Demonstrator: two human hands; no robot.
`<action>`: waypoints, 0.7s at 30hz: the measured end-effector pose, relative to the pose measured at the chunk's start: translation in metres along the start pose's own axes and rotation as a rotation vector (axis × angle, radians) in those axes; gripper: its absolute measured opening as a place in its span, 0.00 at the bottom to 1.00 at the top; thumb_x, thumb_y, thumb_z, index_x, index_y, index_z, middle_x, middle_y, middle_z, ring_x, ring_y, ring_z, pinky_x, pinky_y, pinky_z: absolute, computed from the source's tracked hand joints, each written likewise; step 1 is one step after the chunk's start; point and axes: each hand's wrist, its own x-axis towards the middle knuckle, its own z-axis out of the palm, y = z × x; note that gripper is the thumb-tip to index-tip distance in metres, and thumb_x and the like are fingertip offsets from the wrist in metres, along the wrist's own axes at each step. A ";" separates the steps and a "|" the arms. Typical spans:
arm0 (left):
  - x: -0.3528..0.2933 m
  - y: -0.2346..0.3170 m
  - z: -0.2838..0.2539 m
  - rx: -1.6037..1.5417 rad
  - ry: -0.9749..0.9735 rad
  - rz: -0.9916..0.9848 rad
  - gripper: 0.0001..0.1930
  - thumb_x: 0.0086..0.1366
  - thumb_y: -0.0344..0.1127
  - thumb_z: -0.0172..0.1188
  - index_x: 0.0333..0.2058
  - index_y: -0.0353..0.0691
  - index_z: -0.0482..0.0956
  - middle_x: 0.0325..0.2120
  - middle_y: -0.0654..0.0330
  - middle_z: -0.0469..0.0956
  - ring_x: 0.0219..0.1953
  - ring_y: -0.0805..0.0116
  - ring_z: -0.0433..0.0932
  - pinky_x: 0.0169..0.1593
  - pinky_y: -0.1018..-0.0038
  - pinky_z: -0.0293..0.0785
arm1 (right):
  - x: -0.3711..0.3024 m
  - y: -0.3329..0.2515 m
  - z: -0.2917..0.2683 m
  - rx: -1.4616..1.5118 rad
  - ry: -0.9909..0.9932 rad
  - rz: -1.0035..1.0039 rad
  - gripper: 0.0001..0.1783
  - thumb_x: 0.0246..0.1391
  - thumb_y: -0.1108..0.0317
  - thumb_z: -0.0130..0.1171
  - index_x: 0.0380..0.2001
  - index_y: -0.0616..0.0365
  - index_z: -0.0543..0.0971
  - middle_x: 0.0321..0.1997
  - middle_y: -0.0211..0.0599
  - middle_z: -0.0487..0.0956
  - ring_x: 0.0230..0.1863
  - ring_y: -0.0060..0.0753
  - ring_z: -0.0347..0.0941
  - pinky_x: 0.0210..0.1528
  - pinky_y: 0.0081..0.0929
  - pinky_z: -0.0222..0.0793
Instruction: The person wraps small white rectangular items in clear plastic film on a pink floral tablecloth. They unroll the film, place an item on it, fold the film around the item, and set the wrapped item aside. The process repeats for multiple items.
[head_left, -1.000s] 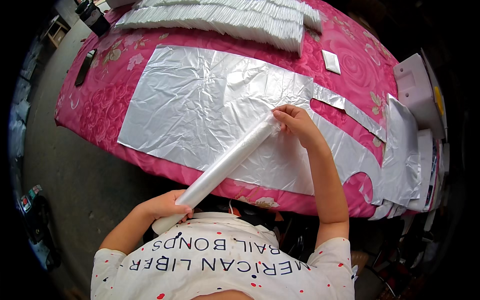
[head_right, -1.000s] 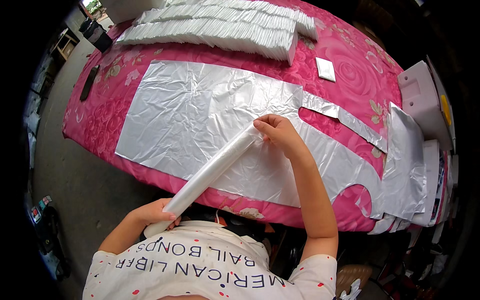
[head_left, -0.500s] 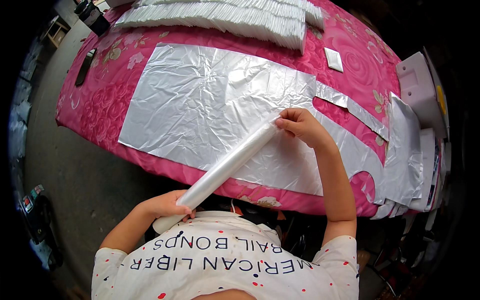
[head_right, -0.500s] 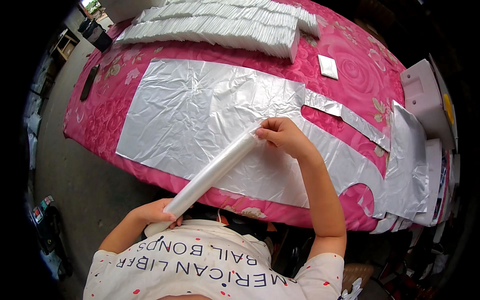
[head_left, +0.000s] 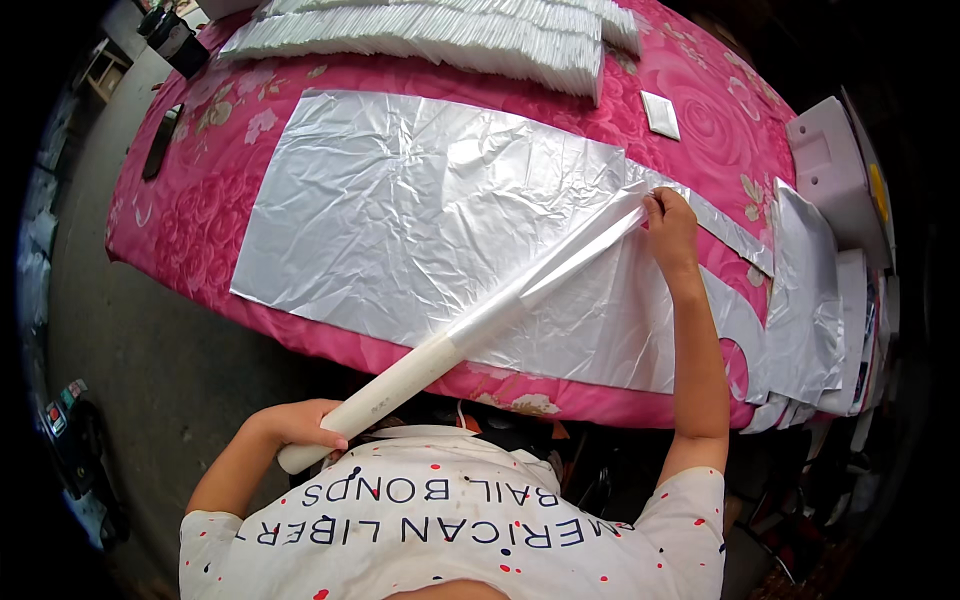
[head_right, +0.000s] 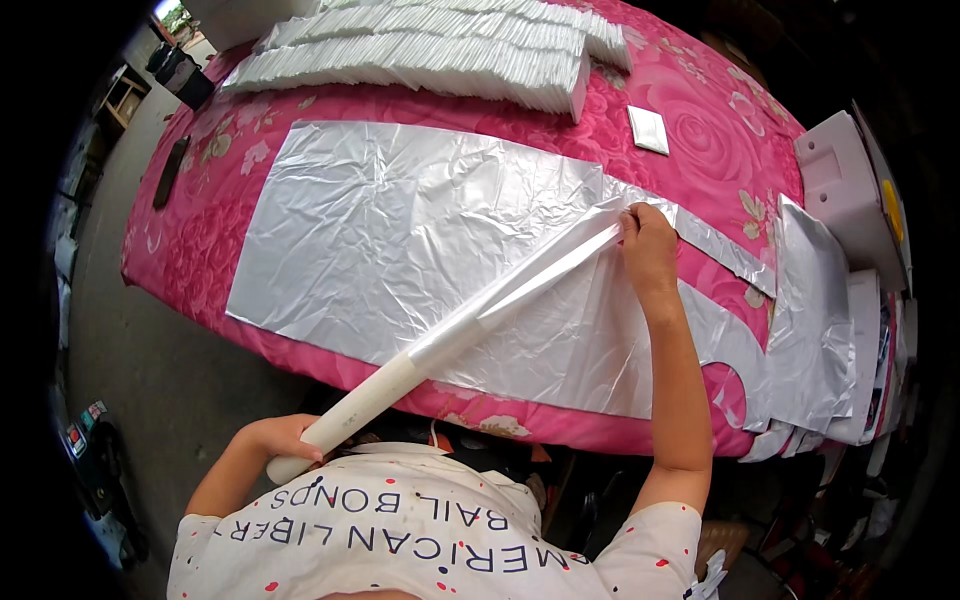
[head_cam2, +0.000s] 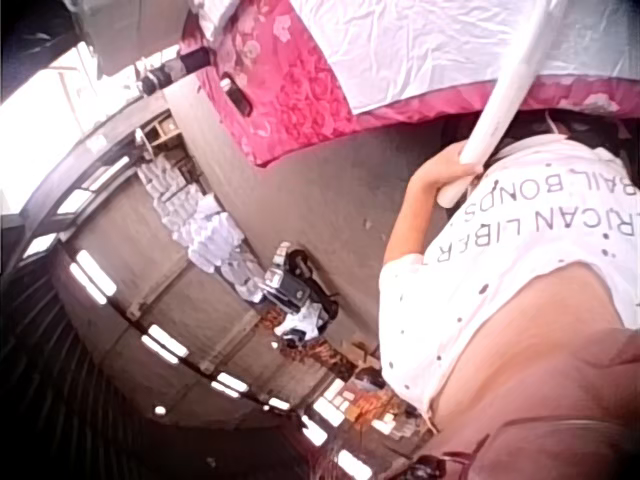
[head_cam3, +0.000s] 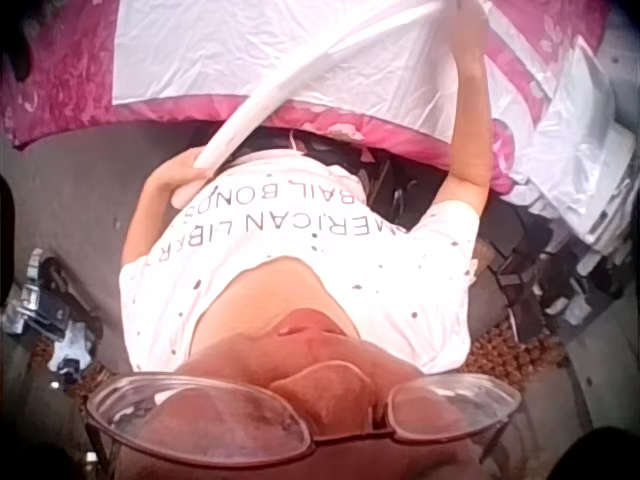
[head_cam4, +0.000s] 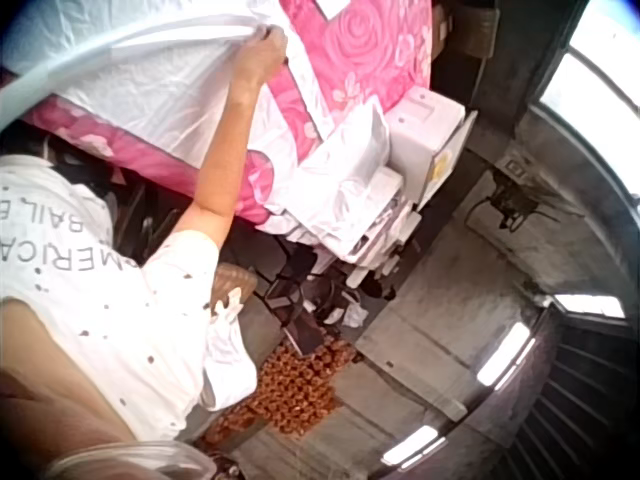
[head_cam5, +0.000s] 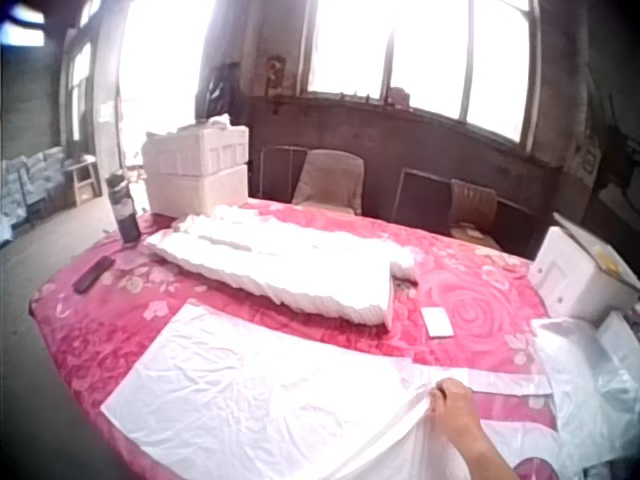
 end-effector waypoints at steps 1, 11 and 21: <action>-0.005 -0.002 -0.003 0.053 0.011 -0.024 0.32 0.51 0.41 0.67 0.52 0.34 0.66 0.36 0.59 0.75 0.35 0.73 0.74 0.40 0.75 0.72 | 0.010 0.019 -0.011 -0.156 0.076 -0.119 0.10 0.54 0.70 0.53 0.35 0.68 0.75 0.33 0.51 0.76 0.36 0.51 0.73 0.40 0.36 0.67; -0.006 0.052 -0.006 0.611 -0.111 -0.026 0.21 0.49 0.38 0.68 0.41 0.36 0.75 0.34 0.59 0.79 0.37 0.71 0.76 0.42 0.74 0.70 | 0.025 0.056 -0.038 -0.287 0.114 -0.228 0.11 0.55 0.69 0.52 0.36 0.67 0.75 0.33 0.49 0.77 0.34 0.45 0.73 0.39 0.33 0.67; 0.066 0.185 0.017 1.489 0.458 0.549 0.18 0.45 0.39 0.66 0.36 0.39 0.76 0.36 0.54 0.76 0.38 0.54 0.75 0.41 0.64 0.71 | 0.021 -0.012 0.020 -0.007 -0.161 -0.157 0.08 0.53 0.71 0.54 0.33 0.67 0.74 0.32 0.48 0.76 0.33 0.46 0.72 0.38 0.32 0.66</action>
